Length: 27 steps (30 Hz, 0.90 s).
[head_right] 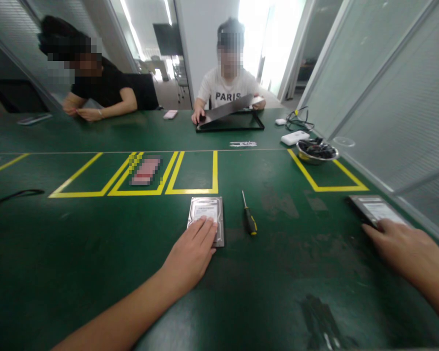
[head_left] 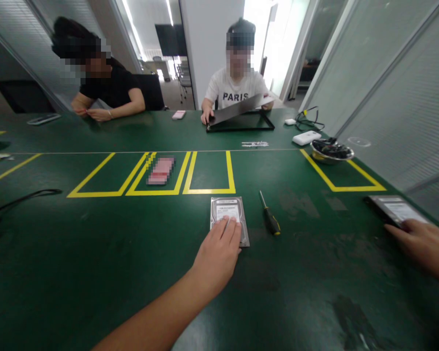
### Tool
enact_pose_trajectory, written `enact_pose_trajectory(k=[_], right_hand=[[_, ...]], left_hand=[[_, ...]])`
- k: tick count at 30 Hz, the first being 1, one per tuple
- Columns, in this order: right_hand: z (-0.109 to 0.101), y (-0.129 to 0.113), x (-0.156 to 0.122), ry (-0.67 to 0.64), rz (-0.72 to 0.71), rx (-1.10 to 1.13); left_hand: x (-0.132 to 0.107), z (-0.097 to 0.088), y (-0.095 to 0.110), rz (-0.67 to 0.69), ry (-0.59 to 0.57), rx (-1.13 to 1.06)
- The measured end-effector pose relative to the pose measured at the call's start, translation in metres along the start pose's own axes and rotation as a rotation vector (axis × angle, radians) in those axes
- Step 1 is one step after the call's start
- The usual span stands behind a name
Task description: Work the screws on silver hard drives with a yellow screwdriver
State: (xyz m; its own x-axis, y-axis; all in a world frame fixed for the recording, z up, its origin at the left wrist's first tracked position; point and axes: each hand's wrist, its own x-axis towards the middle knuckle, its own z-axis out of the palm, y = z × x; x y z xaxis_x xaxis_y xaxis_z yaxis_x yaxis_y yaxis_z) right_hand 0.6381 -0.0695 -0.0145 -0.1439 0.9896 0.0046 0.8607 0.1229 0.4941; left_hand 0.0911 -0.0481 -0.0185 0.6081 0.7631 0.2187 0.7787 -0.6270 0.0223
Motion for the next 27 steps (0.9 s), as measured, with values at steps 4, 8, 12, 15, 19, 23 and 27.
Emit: enact_pose_trajectory(k=[4, 8, 12, 15, 19, 23, 27], right_hand=[[0.000, -0.002, -0.001, 0.054, -0.074, -0.070], [-0.001, -0.003, 0.000, 0.103, -0.082, -0.046], [-0.007, -0.004, 0.002, 0.105, -0.087, 0.007], [-0.013, -0.005, 0.004, 0.078, -0.071, 0.052], [-0.018, -0.008, 0.006, 0.027, -0.031, 0.048], [-0.022, -0.011, 0.007, 0.021, -0.029, 0.008], [-0.026, -0.015, 0.008, 0.019, -0.037, -0.018]], left_hand=[[0.001, 0.000, 0.000, 0.007, 0.010, 0.003], [0.000, -0.001, -0.001, 0.008, 0.014, -0.001], [0.000, -0.001, -0.001, 0.010, 0.021, -0.011], [-0.001, -0.001, -0.001, 0.008, 0.018, -0.014], [-0.001, 0.001, -0.001, 0.008, 0.023, -0.021], [-0.001, 0.001, -0.001, 0.007, 0.020, -0.017], [-0.001, 0.000, -0.001, 0.010, 0.013, -0.011]])
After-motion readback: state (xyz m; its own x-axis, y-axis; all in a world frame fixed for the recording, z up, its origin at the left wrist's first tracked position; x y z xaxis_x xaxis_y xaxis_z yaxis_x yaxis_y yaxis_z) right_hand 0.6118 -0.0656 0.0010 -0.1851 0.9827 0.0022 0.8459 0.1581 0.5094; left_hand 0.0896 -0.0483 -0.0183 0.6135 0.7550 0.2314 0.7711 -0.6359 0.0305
